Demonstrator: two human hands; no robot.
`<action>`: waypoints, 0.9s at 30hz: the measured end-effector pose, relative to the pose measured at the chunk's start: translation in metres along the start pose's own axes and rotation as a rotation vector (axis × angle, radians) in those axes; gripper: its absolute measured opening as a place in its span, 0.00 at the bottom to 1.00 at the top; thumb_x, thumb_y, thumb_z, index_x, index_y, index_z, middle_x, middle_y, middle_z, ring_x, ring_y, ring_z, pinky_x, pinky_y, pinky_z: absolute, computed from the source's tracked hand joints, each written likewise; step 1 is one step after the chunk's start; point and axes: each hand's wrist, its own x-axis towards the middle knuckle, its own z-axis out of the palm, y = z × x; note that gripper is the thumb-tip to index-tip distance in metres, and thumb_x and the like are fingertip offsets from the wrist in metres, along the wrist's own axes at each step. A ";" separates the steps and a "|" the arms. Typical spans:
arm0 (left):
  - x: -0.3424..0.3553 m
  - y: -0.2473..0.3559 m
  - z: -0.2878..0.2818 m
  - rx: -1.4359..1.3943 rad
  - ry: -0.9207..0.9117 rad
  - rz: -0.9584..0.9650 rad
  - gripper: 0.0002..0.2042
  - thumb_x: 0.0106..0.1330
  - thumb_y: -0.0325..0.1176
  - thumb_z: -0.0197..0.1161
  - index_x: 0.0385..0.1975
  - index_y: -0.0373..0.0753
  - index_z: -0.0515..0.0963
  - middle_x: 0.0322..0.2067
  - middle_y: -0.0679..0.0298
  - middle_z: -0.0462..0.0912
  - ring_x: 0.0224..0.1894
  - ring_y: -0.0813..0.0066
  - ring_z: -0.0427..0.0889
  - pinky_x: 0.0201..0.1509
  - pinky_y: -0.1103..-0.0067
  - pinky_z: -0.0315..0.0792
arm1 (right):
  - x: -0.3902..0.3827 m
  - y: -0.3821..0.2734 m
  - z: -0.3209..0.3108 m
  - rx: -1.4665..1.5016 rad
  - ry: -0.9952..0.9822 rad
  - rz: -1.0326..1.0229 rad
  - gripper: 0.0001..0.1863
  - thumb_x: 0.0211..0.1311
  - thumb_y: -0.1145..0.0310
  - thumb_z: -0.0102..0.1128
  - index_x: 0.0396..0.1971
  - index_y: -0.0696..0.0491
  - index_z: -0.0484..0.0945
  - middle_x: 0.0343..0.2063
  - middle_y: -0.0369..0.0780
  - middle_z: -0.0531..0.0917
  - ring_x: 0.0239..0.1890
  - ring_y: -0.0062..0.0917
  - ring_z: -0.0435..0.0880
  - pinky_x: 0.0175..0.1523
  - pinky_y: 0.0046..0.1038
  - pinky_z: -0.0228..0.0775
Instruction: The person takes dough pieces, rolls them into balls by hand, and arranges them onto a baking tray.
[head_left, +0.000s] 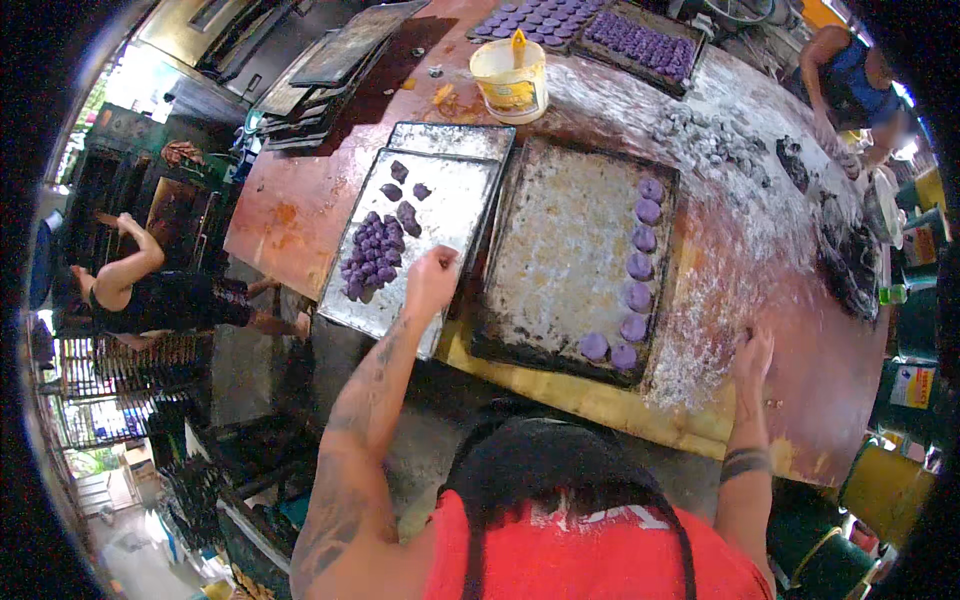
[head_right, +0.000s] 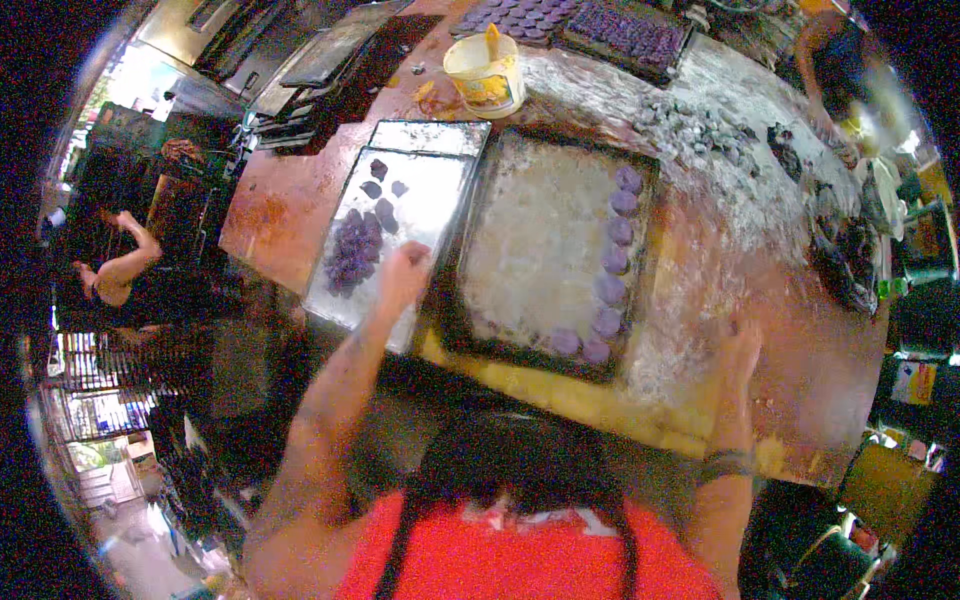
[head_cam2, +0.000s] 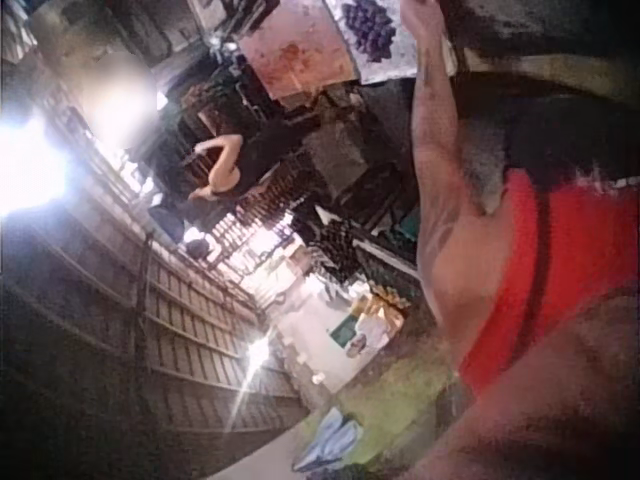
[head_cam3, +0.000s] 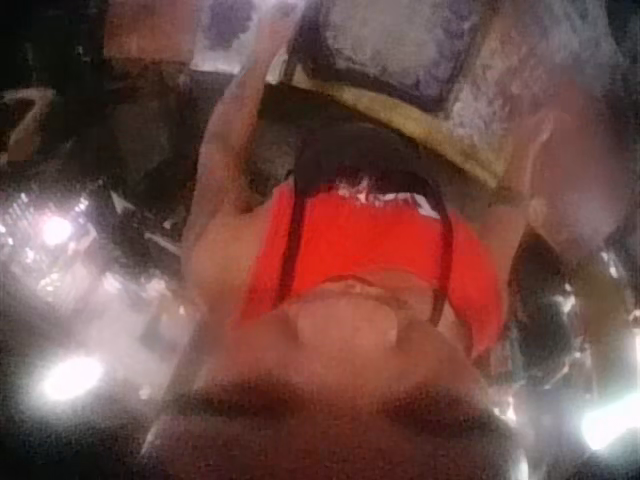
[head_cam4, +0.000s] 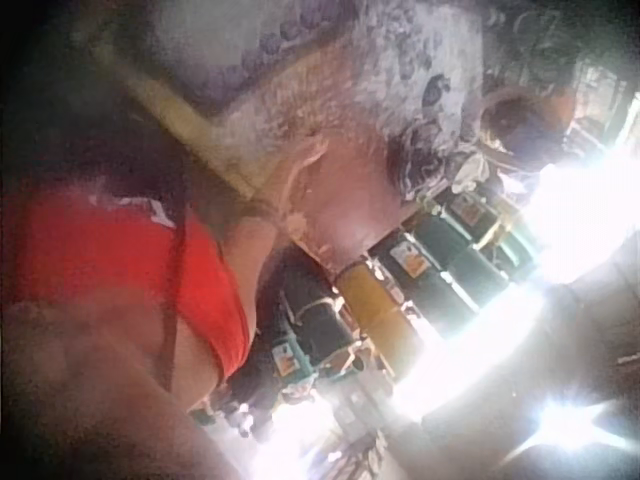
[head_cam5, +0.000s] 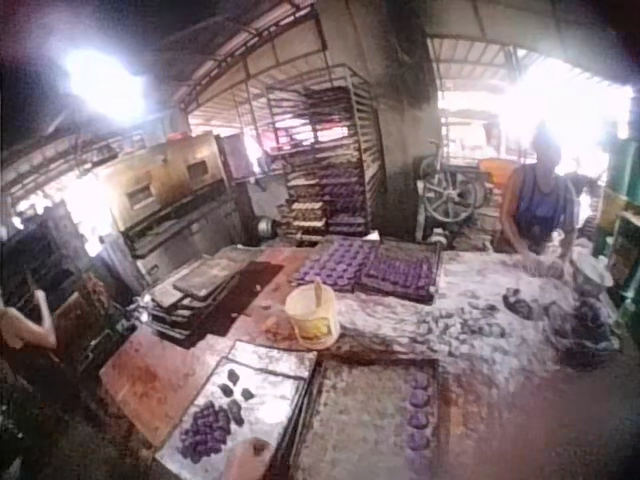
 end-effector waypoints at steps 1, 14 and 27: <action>0.018 -0.016 -0.013 0.092 0.044 -0.042 0.13 0.61 0.30 0.63 0.46 0.37 0.83 0.40 0.50 0.87 0.42 0.50 0.86 0.47 0.65 0.79 | -0.010 -0.013 -0.012 0.066 -0.102 0.041 0.21 0.66 0.61 0.60 0.54 0.59 0.81 0.57 0.53 0.79 0.58 0.49 0.77 0.66 0.43 0.69; 0.035 0.013 -0.049 -0.088 0.334 0.242 0.06 0.60 0.24 0.67 0.36 0.36 0.80 0.34 0.60 0.83 0.37 0.63 0.82 0.45 0.71 0.76 | -0.117 -0.039 -0.011 0.257 -0.116 0.252 0.16 0.57 0.77 0.60 0.47 0.57 0.84 0.44 0.49 0.85 0.51 0.43 0.81 0.59 0.41 0.73; -0.100 0.092 0.046 -0.589 -0.203 -0.116 0.07 0.63 0.20 0.67 0.39 0.34 0.79 0.36 0.65 0.84 0.38 0.78 0.80 0.47 0.80 0.74 | -0.031 -0.042 -0.059 0.394 -0.197 0.003 0.08 0.57 0.75 0.61 0.36 0.57 0.84 0.34 0.50 0.83 0.40 0.41 0.83 0.46 0.40 0.75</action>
